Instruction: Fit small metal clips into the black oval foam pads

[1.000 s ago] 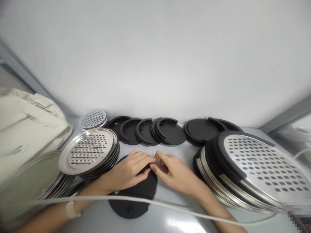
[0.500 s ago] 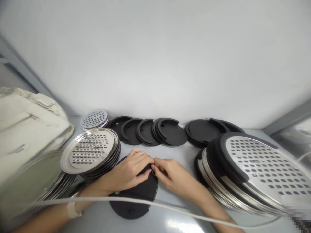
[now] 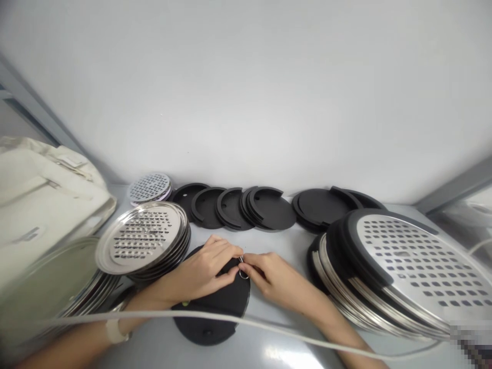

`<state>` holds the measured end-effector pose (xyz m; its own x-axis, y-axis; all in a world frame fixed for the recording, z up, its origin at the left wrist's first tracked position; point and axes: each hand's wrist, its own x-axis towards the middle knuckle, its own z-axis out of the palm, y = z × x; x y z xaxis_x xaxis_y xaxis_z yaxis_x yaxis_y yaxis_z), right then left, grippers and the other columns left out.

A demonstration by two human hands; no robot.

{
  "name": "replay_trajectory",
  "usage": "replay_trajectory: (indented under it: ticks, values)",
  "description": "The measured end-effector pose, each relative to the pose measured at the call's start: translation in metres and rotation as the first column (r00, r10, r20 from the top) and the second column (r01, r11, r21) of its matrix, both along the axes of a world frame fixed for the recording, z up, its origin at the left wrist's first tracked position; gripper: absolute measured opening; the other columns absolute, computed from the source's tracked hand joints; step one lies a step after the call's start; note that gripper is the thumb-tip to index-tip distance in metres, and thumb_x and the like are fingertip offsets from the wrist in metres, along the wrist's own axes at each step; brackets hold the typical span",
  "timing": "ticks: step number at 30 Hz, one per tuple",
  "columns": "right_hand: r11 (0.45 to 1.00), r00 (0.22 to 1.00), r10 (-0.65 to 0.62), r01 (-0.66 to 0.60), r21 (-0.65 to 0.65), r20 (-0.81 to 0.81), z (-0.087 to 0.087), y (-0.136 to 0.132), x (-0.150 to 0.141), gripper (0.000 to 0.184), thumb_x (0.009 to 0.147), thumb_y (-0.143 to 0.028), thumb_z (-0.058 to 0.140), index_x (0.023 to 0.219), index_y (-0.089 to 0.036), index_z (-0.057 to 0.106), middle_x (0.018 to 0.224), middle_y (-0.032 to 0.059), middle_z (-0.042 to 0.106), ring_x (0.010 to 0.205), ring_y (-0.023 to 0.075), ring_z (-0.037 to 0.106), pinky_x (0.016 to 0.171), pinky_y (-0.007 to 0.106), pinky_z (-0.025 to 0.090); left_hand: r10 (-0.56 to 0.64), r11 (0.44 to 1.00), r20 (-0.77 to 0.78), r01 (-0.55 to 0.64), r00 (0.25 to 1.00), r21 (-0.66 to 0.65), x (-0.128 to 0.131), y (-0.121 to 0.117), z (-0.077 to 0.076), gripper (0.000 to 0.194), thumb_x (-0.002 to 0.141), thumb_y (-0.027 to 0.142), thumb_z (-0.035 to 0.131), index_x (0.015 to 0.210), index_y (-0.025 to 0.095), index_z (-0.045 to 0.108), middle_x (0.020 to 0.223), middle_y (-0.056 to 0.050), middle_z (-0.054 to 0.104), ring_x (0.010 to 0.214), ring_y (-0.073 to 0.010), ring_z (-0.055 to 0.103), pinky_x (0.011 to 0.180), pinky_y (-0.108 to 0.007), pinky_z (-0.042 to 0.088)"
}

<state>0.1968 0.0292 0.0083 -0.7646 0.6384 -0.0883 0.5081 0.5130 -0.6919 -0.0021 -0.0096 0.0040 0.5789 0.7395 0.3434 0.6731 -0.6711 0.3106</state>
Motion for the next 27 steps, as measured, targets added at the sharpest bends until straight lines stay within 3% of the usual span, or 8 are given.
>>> replay_trajectory:
  ticks: [17, 27]
  values:
    - [1.000, 0.999, 0.023, -0.022, -0.021, 0.034, -0.0050, 0.0038, 0.0037, 0.032, 0.098, -0.034, 0.035, 0.083, -0.018, 0.058, 0.067, -0.0006, 0.056, 0.057, 0.0108, 0.046, 0.058, 0.023, 0.031, 0.031, 0.989, 0.109, -0.014, 0.994, -0.148, 0.0001, 0.0012, 0.0005, 0.012, 0.088, 0.016, 0.052, 0.099, 0.018, 0.049, 0.094, -0.002, 0.059, 0.091, -0.0164, 0.053, 0.087, -0.030, 0.036]
    - [1.000, 1.000, -0.007, 0.007, -0.008, 0.017, -0.0053, 0.0054, 0.0024, 0.031, 0.098, -0.034, 0.034, 0.078, -0.018, 0.052, 0.063, -0.0030, 0.049, 0.056, 0.0101, 0.041, 0.057, 0.023, 0.029, 0.023, 0.985, 0.150, 0.004, 0.988, -0.175, -0.0015, 0.0042, -0.0020, 0.013, 0.087, 0.014, 0.053, 0.098, 0.019, 0.048, 0.094, -0.002, 0.059, 0.092, -0.0169, 0.054, 0.087, -0.031, 0.036]
